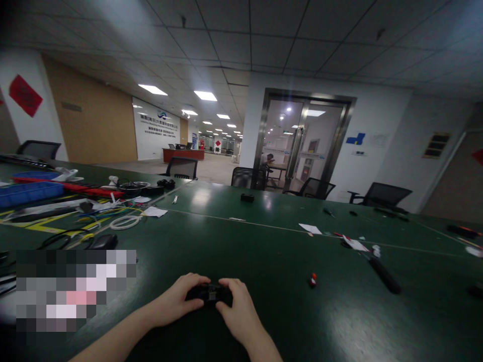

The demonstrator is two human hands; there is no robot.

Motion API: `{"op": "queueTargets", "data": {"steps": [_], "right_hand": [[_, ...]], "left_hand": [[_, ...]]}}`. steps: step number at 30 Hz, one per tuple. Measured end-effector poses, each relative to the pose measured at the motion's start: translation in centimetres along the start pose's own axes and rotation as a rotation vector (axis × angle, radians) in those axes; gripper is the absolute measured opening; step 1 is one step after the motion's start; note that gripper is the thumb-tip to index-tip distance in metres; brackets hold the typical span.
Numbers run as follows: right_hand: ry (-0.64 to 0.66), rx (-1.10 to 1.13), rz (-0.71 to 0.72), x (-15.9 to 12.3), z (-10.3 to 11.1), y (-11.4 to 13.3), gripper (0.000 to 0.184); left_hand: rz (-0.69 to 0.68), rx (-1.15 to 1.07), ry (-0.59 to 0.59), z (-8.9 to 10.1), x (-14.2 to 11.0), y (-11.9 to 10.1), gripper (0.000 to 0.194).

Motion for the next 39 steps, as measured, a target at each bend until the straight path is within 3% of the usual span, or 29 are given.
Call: {"op": "queueTargets", "data": {"steps": [11,32,39], "right_hand": [[0.032,0.094,-0.035,-0.3,0.2,0.4,0.036],[-0.004,0.064,0.010,-0.6,0.3,1.5,0.024],[0.009,0.078,0.019,-0.6,0.3,1.6,0.028]], "left_hand": [[0.025,-0.045,0.027,0.6,-0.5,-0.7,0.029],[-0.009,-0.183,0.060,0.0,-0.3,0.8,0.034],[-0.035,-0.201,0.041,-0.3,-0.1,1.2,0.036]]}}
Point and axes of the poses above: each hand's wrist, its own x-axis towards the middle knuckle, its own z-axis out of the back of the hand, y = z × x, the point moved 4 cm from there along x, towards the middle knuckle, and after that the axes turned 13 degrees about y, right-handed, at the moved point
